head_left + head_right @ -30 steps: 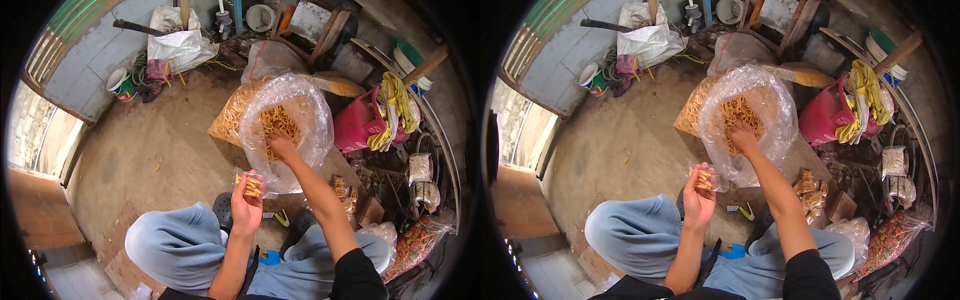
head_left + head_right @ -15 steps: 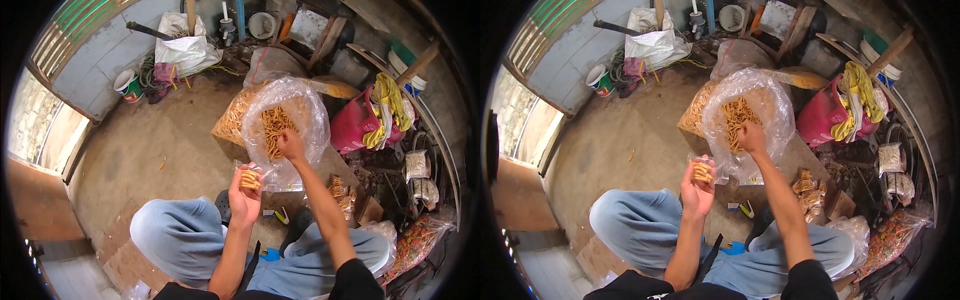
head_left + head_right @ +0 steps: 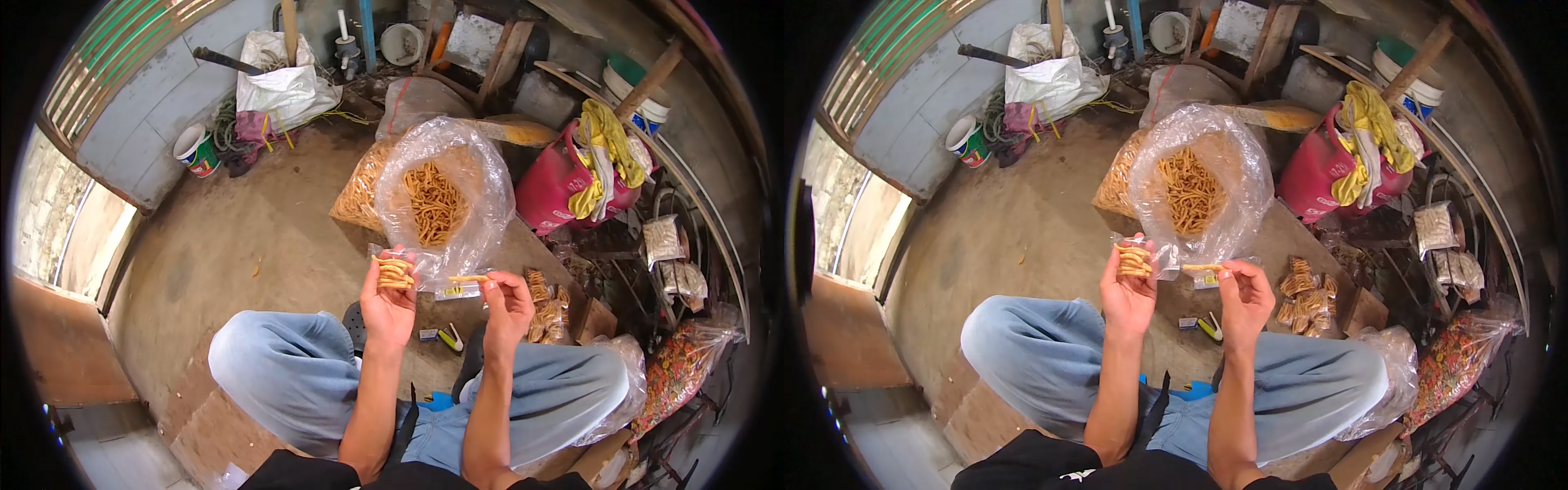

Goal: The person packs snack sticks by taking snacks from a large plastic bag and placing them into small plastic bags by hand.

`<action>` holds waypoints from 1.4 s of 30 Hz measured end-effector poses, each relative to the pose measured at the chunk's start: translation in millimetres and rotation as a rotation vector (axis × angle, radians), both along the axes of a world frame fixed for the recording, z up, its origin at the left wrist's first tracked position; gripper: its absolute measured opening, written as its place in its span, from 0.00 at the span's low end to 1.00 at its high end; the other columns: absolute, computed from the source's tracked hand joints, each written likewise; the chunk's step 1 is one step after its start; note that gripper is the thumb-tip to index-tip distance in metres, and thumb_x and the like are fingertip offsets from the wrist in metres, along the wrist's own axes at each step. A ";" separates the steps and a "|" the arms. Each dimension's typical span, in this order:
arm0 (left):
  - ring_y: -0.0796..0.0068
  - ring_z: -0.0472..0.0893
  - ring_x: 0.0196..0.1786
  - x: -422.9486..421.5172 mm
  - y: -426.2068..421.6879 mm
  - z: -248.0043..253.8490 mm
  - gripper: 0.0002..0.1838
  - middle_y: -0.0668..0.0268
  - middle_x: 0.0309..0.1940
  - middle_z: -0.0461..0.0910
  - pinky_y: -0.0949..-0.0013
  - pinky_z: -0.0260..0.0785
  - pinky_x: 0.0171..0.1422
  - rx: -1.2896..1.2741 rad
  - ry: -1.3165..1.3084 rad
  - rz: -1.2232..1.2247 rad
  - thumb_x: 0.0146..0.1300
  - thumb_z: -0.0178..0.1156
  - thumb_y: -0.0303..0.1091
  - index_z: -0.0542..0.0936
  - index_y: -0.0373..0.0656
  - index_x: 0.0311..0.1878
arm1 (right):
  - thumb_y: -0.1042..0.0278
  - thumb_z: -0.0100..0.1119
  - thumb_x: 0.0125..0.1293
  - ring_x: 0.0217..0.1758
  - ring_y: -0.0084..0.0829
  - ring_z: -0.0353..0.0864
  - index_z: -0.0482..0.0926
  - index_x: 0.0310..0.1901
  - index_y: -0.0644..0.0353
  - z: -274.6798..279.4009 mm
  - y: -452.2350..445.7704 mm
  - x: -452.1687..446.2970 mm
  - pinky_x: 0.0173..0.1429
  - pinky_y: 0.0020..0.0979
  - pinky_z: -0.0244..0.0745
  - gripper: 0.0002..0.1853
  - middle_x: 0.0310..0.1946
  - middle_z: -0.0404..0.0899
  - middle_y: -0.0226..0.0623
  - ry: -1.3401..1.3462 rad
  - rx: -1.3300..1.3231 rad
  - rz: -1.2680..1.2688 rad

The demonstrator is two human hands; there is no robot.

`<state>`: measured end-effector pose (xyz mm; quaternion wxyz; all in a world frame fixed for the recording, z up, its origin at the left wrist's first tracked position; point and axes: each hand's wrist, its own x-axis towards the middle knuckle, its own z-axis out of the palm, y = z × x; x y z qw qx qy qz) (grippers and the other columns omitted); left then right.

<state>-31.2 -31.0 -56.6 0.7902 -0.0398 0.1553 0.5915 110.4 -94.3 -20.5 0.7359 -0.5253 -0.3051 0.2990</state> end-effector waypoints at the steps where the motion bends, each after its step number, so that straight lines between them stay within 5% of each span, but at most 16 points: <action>1: 0.63 0.76 0.58 1.5 -1.1 0.4 0.14 0.62 0.56 0.74 0.62 0.78 0.55 -0.001 -0.010 -0.011 0.72 0.46 0.40 0.74 0.43 0.50 | 0.78 0.57 0.63 0.35 0.19 0.76 0.77 0.40 0.64 3.0 -0.3 -1.4 0.42 0.21 0.70 0.04 0.33 0.79 0.31 -0.083 -0.009 -0.032; 9: 0.64 0.76 0.58 8.1 -7.8 11.3 0.14 0.62 0.56 0.74 0.63 0.77 0.55 0.000 0.023 -0.053 0.72 0.47 0.40 0.74 0.43 0.52 | 0.81 0.61 0.61 0.39 0.18 0.75 0.79 0.43 0.66 -6.2 -1.4 -15.4 0.45 0.19 0.69 0.09 0.35 0.78 0.30 -0.007 0.030 0.012; 14: 0.66 0.76 0.57 11.5 -12.1 11.6 0.15 0.61 0.57 0.73 0.65 0.75 0.57 0.063 0.014 -0.158 0.72 0.48 0.40 0.72 0.42 0.54 | 0.82 0.63 0.58 0.49 0.22 0.74 0.82 0.43 0.67 -22.5 4.3 -20.5 0.52 0.23 0.69 0.10 0.46 0.76 0.36 -0.250 0.032 -0.042; 17: 0.68 0.76 0.56 19.4 -17.4 18.7 0.15 0.62 0.56 0.74 0.67 0.74 0.57 0.049 0.098 -0.166 0.72 0.48 0.39 0.72 0.42 0.55 | 0.82 0.64 0.57 0.54 0.24 0.71 0.83 0.43 0.66 -16.3 4.4 -21.3 0.55 0.24 0.68 0.11 0.50 0.72 0.36 -0.179 -0.106 0.044; 20: 0.71 0.76 0.56 25.1 -21.0 19.9 0.15 0.63 0.56 0.74 0.68 0.73 0.56 0.085 0.195 -0.167 0.72 0.48 0.39 0.71 0.43 0.56 | 0.80 0.66 0.55 0.50 0.25 0.72 0.84 0.46 0.59 -23.0 7.1 -20.7 0.51 0.24 0.67 0.15 0.47 0.75 0.34 -0.170 -0.095 0.057; 32: 0.73 0.78 0.52 26.4 -21.4 17.7 0.16 0.63 0.51 0.77 0.68 0.72 0.56 0.112 0.282 -0.198 0.70 0.50 0.37 0.72 0.39 0.56 | 0.78 0.63 0.59 0.49 0.24 0.75 0.83 0.42 0.64 -16.8 6.9 -18.0 0.50 0.22 0.70 0.09 0.45 0.78 0.35 -0.048 -0.157 0.069; 36: 0.74 0.80 0.48 26.5 -19.6 8.8 0.13 0.64 0.46 0.79 0.71 0.74 0.52 0.103 0.264 -0.158 0.68 0.55 0.33 0.74 0.40 0.52 | 0.78 0.62 0.60 0.49 0.23 0.75 0.84 0.40 0.64 -22.7 7.5 -15.5 0.48 0.22 0.70 0.07 0.46 0.78 0.35 -0.242 -0.167 0.114; 42: 0.75 0.81 0.44 9.4 -2.7 -16.5 0.09 0.66 0.41 0.80 0.74 0.78 0.44 -0.051 0.185 -0.035 0.66 0.57 0.31 0.76 0.40 0.47 | 0.77 0.59 0.63 0.47 0.20 0.75 0.82 0.42 0.64 -13.9 5.5 -5.4 0.46 0.22 0.70 0.07 0.45 0.79 0.33 -0.026 -0.050 0.272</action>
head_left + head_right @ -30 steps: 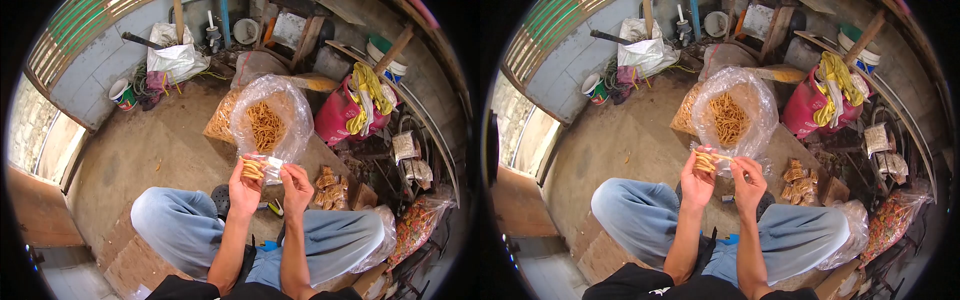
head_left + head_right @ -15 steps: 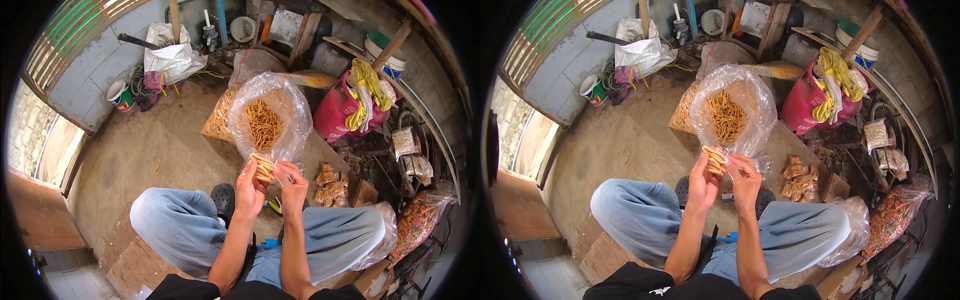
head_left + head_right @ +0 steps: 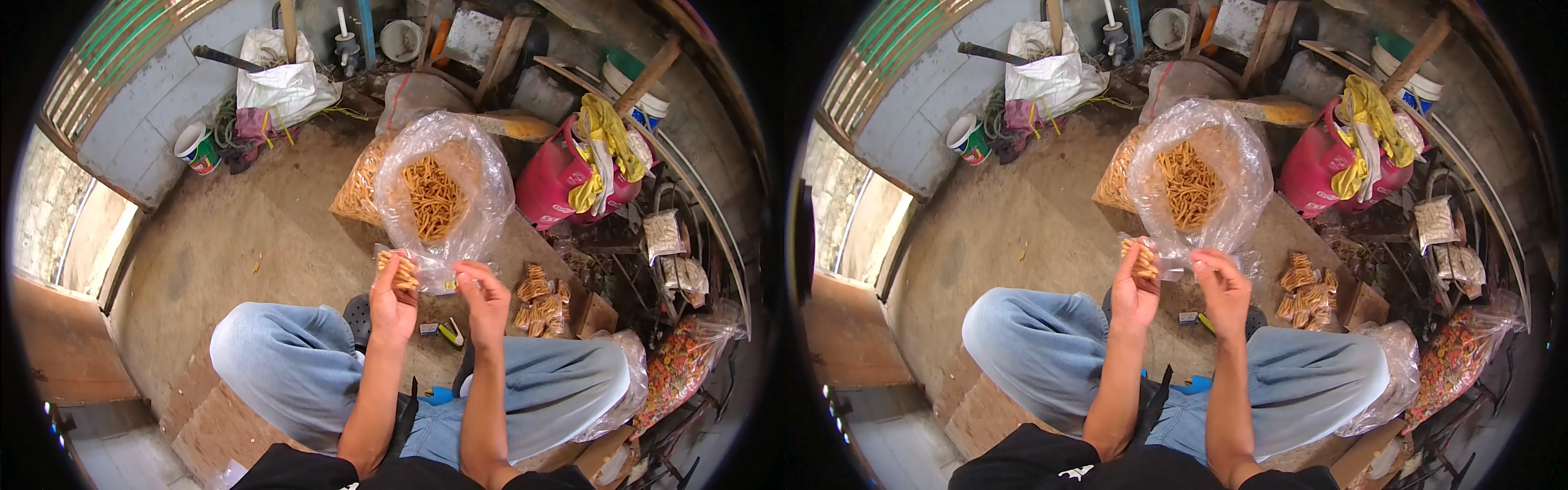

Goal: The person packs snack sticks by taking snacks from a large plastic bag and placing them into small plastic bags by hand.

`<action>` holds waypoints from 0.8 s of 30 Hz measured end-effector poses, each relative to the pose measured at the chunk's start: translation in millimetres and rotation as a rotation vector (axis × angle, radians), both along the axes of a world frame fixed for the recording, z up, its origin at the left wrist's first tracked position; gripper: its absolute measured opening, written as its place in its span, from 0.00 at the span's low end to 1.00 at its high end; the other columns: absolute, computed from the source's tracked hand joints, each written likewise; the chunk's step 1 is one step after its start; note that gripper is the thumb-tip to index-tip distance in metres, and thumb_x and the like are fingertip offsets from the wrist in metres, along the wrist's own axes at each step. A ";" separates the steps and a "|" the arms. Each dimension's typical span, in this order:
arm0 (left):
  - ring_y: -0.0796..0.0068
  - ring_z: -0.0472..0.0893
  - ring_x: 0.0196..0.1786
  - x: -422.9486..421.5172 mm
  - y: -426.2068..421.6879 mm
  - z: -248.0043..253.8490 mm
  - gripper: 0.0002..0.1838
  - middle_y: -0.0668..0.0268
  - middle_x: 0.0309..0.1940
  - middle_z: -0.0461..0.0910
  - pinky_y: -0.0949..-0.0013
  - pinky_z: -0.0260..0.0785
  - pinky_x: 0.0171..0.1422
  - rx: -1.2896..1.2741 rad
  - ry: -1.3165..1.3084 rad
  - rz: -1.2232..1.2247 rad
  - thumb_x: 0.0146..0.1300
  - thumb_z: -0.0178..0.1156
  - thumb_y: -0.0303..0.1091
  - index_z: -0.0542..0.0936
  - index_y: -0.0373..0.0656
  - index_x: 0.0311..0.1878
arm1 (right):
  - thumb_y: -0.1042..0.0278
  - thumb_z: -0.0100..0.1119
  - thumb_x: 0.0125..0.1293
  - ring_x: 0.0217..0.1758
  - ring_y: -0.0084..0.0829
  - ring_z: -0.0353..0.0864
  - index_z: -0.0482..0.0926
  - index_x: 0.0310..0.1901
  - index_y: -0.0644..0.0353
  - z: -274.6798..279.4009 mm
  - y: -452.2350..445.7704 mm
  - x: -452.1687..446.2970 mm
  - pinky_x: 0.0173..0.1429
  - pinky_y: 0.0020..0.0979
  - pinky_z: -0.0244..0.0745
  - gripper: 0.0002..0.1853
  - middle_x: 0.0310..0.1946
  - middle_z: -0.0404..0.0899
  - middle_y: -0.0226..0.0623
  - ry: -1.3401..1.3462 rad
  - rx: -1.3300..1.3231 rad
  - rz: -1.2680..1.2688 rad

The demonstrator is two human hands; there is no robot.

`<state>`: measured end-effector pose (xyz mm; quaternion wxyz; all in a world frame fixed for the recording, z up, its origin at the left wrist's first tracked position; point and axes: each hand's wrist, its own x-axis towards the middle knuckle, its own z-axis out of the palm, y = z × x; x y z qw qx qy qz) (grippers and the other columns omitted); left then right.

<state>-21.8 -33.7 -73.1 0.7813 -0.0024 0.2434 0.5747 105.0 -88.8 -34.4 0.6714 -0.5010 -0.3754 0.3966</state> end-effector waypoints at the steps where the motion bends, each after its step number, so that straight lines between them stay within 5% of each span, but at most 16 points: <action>1: 0.75 0.81 0.43 -3.8 2.3 -4.0 0.08 0.67 0.39 0.80 0.74 0.79 0.42 -0.050 -0.014 0.047 0.65 0.58 0.31 0.77 0.41 0.46 | 0.74 0.58 0.64 0.46 0.20 0.75 0.82 0.42 0.64 -4.9 3.0 8.3 0.44 0.22 0.71 0.07 0.44 0.79 0.33 -0.018 -0.044 -0.067; 5: 0.74 0.82 0.43 -12.9 5.7 -6.7 0.08 0.66 0.40 0.81 0.70 0.81 0.43 -0.106 -0.119 0.050 0.62 0.59 0.30 0.77 0.42 0.44 | 0.68 0.57 0.66 0.41 0.20 0.76 0.81 0.42 0.63 -13.5 35.2 39.4 0.40 0.23 0.71 0.09 0.39 0.81 0.32 0.072 -0.221 -0.321; 9: 0.74 0.81 0.46 -13.5 6.8 -4.8 0.08 0.69 0.43 0.80 0.67 0.80 0.47 -0.188 -0.098 0.062 0.60 0.60 0.29 0.77 0.44 0.44 | 0.64 0.58 0.64 0.39 0.21 0.76 0.82 0.40 0.63 -53.5 92.2 71.0 0.40 0.22 0.70 0.11 0.38 0.81 0.31 0.017 -0.347 -0.319; 18: 0.70 0.79 0.52 -11.8 12.0 -1.6 0.09 0.70 0.49 0.78 0.63 0.76 0.57 -0.203 -0.080 0.040 0.62 0.59 0.31 0.75 0.45 0.45 | 0.75 0.53 0.55 0.39 0.47 0.80 0.82 0.46 0.56 -174.1 185.4 78.2 0.46 0.42 0.74 0.17 0.36 0.81 0.48 -1.100 -0.401 0.171; 24: 0.67 0.77 0.56 -13.6 16.8 -1.8 0.12 0.66 0.52 0.77 0.61 0.75 0.58 -0.206 -0.123 0.026 0.64 0.58 0.34 0.75 0.45 0.49 | 0.72 0.54 0.56 0.41 0.47 0.80 0.83 0.38 0.55 -187.0 199.1 80.0 0.45 0.42 0.76 0.10 0.41 0.79 0.45 -1.615 -0.331 0.358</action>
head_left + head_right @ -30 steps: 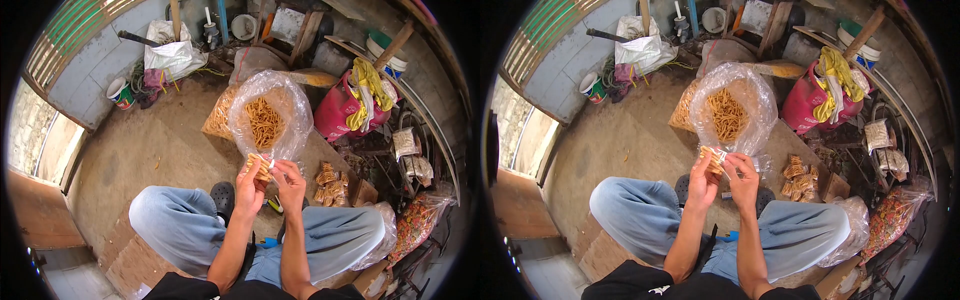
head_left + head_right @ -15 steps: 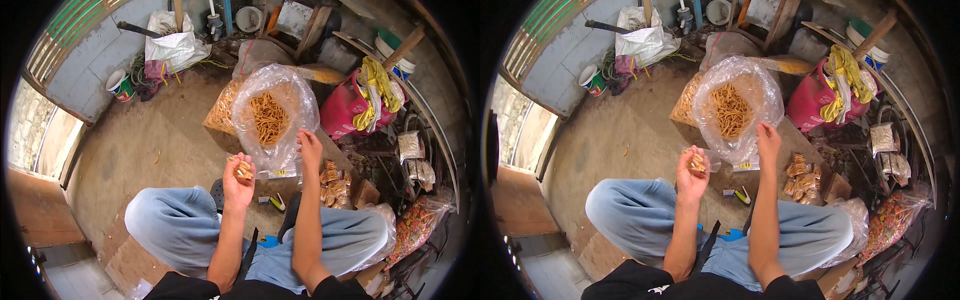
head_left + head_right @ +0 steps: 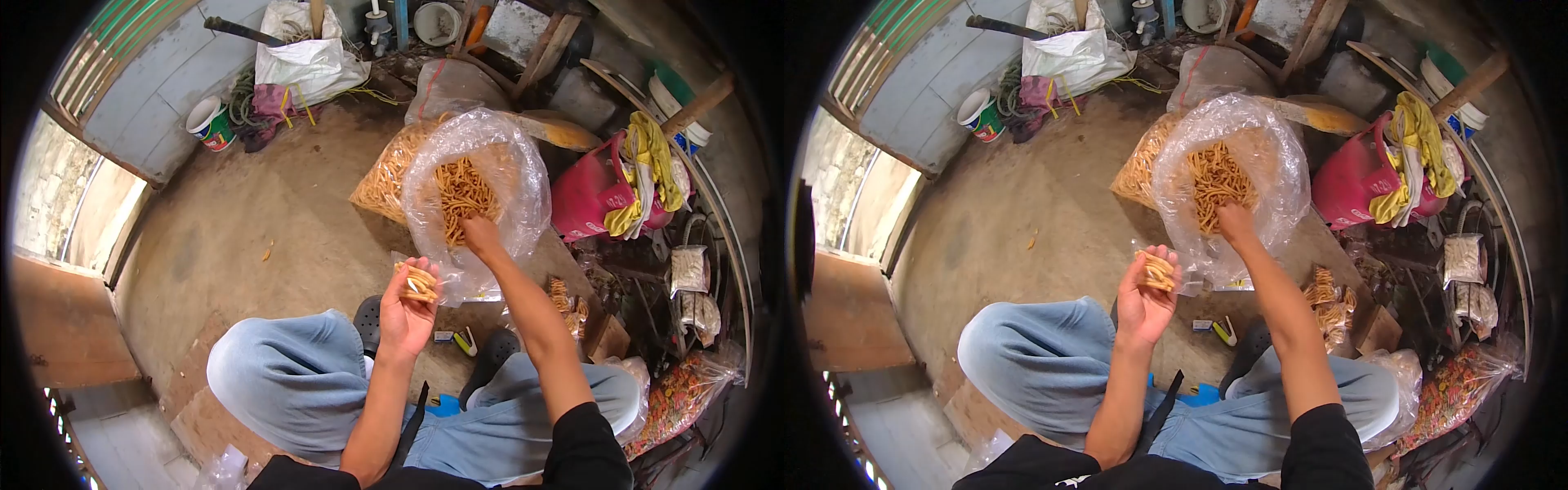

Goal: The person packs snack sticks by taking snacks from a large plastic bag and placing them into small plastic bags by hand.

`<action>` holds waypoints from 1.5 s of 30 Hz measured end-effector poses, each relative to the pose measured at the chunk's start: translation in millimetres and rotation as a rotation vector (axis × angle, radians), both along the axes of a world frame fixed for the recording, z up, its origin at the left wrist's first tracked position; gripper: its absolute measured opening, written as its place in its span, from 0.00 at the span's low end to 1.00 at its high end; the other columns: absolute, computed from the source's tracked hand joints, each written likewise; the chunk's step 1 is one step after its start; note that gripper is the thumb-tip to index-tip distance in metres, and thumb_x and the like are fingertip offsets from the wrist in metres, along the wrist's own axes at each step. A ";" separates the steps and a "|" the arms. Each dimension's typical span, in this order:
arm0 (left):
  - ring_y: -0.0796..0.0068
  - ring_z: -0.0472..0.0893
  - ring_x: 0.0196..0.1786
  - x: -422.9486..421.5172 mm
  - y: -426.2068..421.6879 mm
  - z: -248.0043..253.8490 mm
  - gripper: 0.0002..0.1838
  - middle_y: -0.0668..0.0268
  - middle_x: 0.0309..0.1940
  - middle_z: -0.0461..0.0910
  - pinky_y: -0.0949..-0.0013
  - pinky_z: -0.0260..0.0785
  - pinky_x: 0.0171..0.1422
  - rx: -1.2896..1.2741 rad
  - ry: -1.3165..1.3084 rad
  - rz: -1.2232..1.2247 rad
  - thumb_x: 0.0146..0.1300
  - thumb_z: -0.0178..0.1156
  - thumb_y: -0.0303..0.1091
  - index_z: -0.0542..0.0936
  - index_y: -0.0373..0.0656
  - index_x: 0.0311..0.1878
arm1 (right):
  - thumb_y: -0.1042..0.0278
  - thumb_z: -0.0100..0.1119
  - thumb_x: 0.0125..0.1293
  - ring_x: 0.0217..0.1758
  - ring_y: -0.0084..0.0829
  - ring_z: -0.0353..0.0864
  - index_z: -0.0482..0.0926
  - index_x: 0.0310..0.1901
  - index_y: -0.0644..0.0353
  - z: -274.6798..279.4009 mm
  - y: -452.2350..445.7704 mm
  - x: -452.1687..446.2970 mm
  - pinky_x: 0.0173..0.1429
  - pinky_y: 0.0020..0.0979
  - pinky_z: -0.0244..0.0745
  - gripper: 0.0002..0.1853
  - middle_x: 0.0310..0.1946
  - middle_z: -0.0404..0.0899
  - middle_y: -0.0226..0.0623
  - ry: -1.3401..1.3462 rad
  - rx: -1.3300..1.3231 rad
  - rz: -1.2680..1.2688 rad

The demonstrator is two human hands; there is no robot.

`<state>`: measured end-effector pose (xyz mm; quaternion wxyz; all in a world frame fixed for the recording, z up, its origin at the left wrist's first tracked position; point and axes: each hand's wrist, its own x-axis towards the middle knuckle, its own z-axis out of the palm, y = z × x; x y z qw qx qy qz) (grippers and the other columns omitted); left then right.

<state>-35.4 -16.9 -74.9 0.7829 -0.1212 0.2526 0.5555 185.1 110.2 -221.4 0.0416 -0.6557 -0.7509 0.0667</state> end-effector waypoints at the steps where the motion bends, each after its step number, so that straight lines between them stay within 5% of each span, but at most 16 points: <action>1: 0.65 0.77 0.56 -0.8 0.5 3.0 0.13 0.65 0.53 0.76 0.60 0.75 0.58 0.003 -0.040 -0.008 0.64 0.58 0.34 0.74 0.45 0.51 | 0.72 0.54 0.56 0.41 0.47 0.80 0.83 0.38 0.55 -3.8 0.6 3.1 0.45 0.42 0.76 0.10 0.41 0.79 0.45 0.003 -0.004 0.003; 7: 0.63 0.74 0.60 -2.8 0.8 7.3 0.17 0.61 0.58 0.73 0.60 0.73 0.61 0.080 -0.094 -0.022 0.65 0.54 0.33 0.71 0.44 0.56 | 0.71 0.54 0.55 0.41 0.48 0.80 0.82 0.34 0.60 7.9 -8.0 -1.0 0.42 0.40 0.77 0.08 0.37 0.80 0.45 0.155 0.105 -0.089; 13: 0.64 0.73 0.61 -0.6 -3.5 4.3 0.15 0.61 0.60 0.72 0.62 0.71 0.63 0.145 -0.055 -0.008 0.66 0.53 0.29 0.71 0.43 0.56 | 0.70 0.59 0.58 0.34 0.30 0.80 0.81 0.37 0.63 65.9 -42.8 2.7 0.35 0.29 0.73 0.08 0.32 0.82 0.38 0.930 0.213 -0.554; 15: 0.65 0.73 0.61 -0.5 -5.1 2.0 0.15 0.61 0.60 0.72 0.62 0.71 0.63 0.152 -0.052 -0.005 0.67 0.52 0.28 0.71 0.44 0.57 | 0.69 0.63 0.59 0.32 0.21 0.77 0.81 0.40 0.63 105.2 -74.8 0.6 0.34 0.24 0.70 0.09 0.31 0.81 0.32 1.388 0.153 -0.700; 20: 0.68 0.73 0.62 2.4 -8.9 7.1 0.15 0.62 0.60 0.72 0.64 0.72 0.64 0.244 -0.033 -0.031 0.68 0.53 0.29 0.71 0.43 0.57 | 0.74 0.60 0.62 0.29 0.19 0.74 0.80 0.41 0.66 172.1 -158.6 -19.1 0.31 0.22 0.67 0.07 0.30 0.80 0.34 1.721 0.289 -0.729; 25: 0.69 0.74 0.60 7.9 -12.6 18.2 0.17 0.62 0.60 0.72 0.67 0.74 0.62 0.289 -0.010 -0.056 0.68 0.53 0.30 0.70 0.41 0.59 | 0.78 0.60 0.61 0.27 0.18 0.73 0.80 0.41 0.67 206.3 -215.4 -43.5 0.30 0.20 0.66 0.07 0.30 0.80 0.33 1.771 0.363 -0.667; 27: 0.70 0.76 0.58 11.6 -16.8 22.0 0.18 0.61 0.59 0.72 0.68 0.74 0.61 0.314 -0.009 -0.063 0.68 0.54 0.30 0.69 0.39 0.60 | 0.77 0.62 0.60 0.27 0.17 0.73 0.81 0.41 0.66 215.4 -219.4 -45.2 0.30 0.19 0.65 0.07 0.32 0.81 0.32 1.562 0.393 -0.628; 37: 0.71 0.77 0.56 27.2 -31.4 36.5 0.19 0.59 0.60 0.72 0.67 0.74 0.60 0.332 0.041 -0.144 0.68 0.54 0.28 0.68 0.41 0.61 | 0.82 0.64 0.58 0.38 0.16 0.75 0.82 0.42 0.69 209.9 -208.8 -76.4 0.40 0.17 0.69 0.09 0.39 0.80 0.34 1.401 0.521 -0.486; 45: 0.71 0.77 0.56 32.0 -38.3 41.8 0.20 0.58 0.61 0.71 0.70 0.75 0.57 0.417 0.130 -0.205 0.68 0.52 0.27 0.66 0.40 0.62 | 0.82 0.66 0.55 0.39 0.17 0.74 0.82 0.36 0.64 199.2 -204.4 -82.3 0.40 0.17 0.68 0.07 0.41 0.78 0.33 1.609 0.453 -0.642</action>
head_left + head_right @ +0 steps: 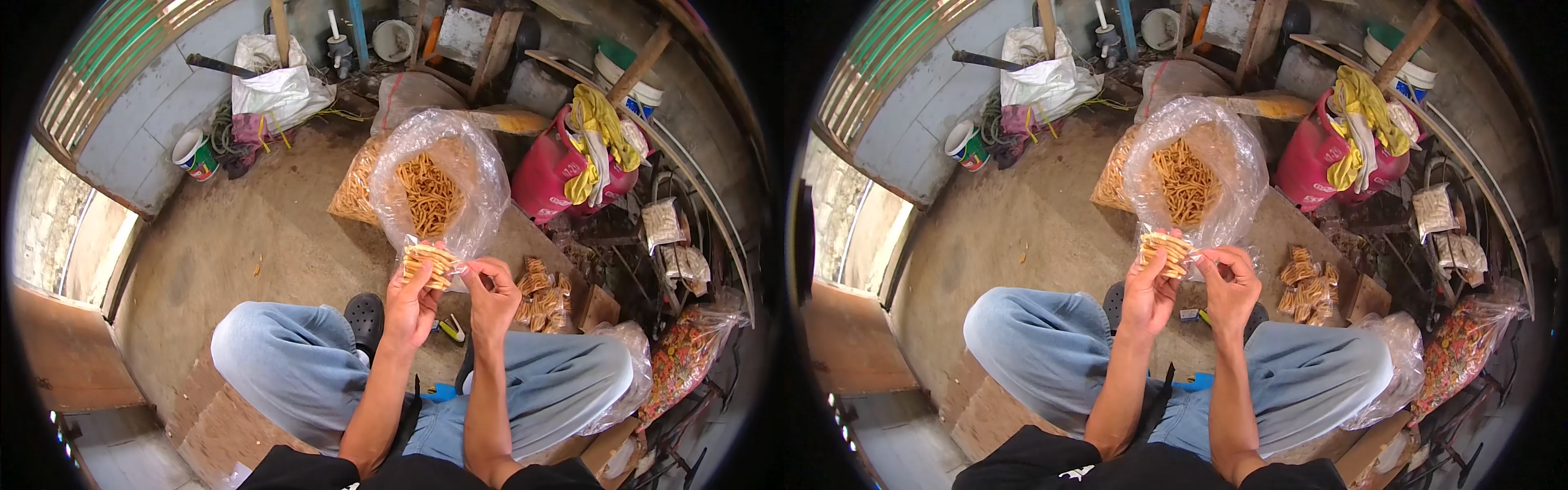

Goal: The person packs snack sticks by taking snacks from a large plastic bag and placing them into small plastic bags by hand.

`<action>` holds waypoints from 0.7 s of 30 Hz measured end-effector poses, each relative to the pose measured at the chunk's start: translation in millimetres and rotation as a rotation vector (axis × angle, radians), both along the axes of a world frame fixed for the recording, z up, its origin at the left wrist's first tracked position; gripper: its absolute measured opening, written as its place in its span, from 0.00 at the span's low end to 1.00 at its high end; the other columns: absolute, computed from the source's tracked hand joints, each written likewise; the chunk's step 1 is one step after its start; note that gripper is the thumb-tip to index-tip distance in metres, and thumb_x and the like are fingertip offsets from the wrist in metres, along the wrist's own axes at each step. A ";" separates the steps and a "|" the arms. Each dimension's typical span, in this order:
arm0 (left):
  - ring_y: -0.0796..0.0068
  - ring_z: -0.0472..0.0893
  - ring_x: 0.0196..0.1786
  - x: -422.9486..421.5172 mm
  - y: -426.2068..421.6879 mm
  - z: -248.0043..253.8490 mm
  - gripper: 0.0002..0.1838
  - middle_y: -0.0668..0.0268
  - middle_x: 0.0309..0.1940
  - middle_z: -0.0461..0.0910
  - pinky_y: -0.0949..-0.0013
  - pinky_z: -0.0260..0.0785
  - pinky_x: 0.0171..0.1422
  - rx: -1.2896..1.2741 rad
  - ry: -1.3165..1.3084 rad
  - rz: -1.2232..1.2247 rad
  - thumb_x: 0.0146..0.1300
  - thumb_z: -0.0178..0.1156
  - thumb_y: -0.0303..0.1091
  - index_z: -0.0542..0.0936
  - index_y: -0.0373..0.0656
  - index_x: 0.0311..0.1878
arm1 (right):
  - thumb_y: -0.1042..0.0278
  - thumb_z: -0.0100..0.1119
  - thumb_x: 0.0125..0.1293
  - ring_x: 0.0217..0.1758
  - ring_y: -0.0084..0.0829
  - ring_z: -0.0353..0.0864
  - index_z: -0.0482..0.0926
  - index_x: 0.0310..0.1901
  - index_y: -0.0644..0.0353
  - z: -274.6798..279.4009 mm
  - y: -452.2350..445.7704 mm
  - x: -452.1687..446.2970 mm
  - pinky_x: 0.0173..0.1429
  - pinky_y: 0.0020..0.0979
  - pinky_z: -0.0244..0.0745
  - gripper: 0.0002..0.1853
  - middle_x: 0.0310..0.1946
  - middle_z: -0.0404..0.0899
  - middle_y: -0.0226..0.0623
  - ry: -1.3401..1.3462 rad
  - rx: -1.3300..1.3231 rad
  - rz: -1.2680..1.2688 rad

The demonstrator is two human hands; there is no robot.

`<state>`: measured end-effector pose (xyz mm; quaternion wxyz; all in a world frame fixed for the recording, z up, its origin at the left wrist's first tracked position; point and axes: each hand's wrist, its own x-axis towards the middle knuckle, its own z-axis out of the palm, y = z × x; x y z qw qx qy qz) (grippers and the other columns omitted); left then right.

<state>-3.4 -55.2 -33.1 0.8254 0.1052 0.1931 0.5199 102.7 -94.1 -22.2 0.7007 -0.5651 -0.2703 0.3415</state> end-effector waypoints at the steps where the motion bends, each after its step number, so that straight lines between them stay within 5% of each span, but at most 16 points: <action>1: 0.71 0.77 0.56 1.0 -0.4 0.5 0.20 0.58 0.61 0.71 0.70 0.75 0.57 -0.001 0.001 -0.002 0.68 0.52 0.27 0.66 0.40 0.62 | 0.82 0.67 0.55 0.42 0.18 0.73 0.82 0.35 0.64 -0.3 0.6 0.1 0.43 0.18 0.68 0.07 0.42 0.77 0.33 -0.134 -0.014 -0.047; 3: 0.70 0.77 0.55 2.7 -1.4 2.5 0.19 0.57 0.59 0.72 0.69 0.76 0.57 0.024 0.009 -0.015 0.68 0.52 0.27 0.66 0.39 0.61 | 0.81 0.67 0.54 0.45 0.19 0.73 0.82 0.34 0.64 -4.9 1.4 1.8 0.46 0.19 0.69 0.06 0.43 0.75 0.33 -0.266 -0.030 -0.094; 8: 0.70 0.79 0.53 4.6 -3.6 3.7 0.18 0.56 0.56 0.74 0.69 0.76 0.56 0.047 0.027 -0.081 0.68 0.53 0.27 0.67 0.38 0.60 | 0.82 0.64 0.56 0.49 0.24 0.74 0.77 0.44 0.61 -14.9 1.4 9.0 0.50 0.24 0.72 0.14 0.42 0.73 0.32 0.513 0.125 0.108; 11: 0.71 0.79 0.52 5.4 -2.9 -6.8 0.18 0.56 0.55 0.75 0.70 0.77 0.54 0.041 0.015 -0.134 0.68 0.53 0.28 0.68 0.37 0.59 | 0.81 0.62 0.58 0.52 0.27 0.75 0.74 0.50 0.61 -6.8 1.1 11.8 0.53 0.28 0.74 0.18 0.46 0.75 0.35 0.719 0.156 0.266; 21: 0.71 0.81 0.47 2.4 -0.3 -2.8 0.15 0.59 0.48 0.78 0.68 0.78 0.53 -0.046 -0.008 -0.084 0.67 0.54 0.27 0.71 0.35 0.56 | 0.72 0.63 0.61 0.44 0.29 0.81 0.79 0.44 0.62 -10.4 0.2 15.8 0.52 0.31 0.77 0.10 0.43 0.81 0.38 0.628 0.004 0.283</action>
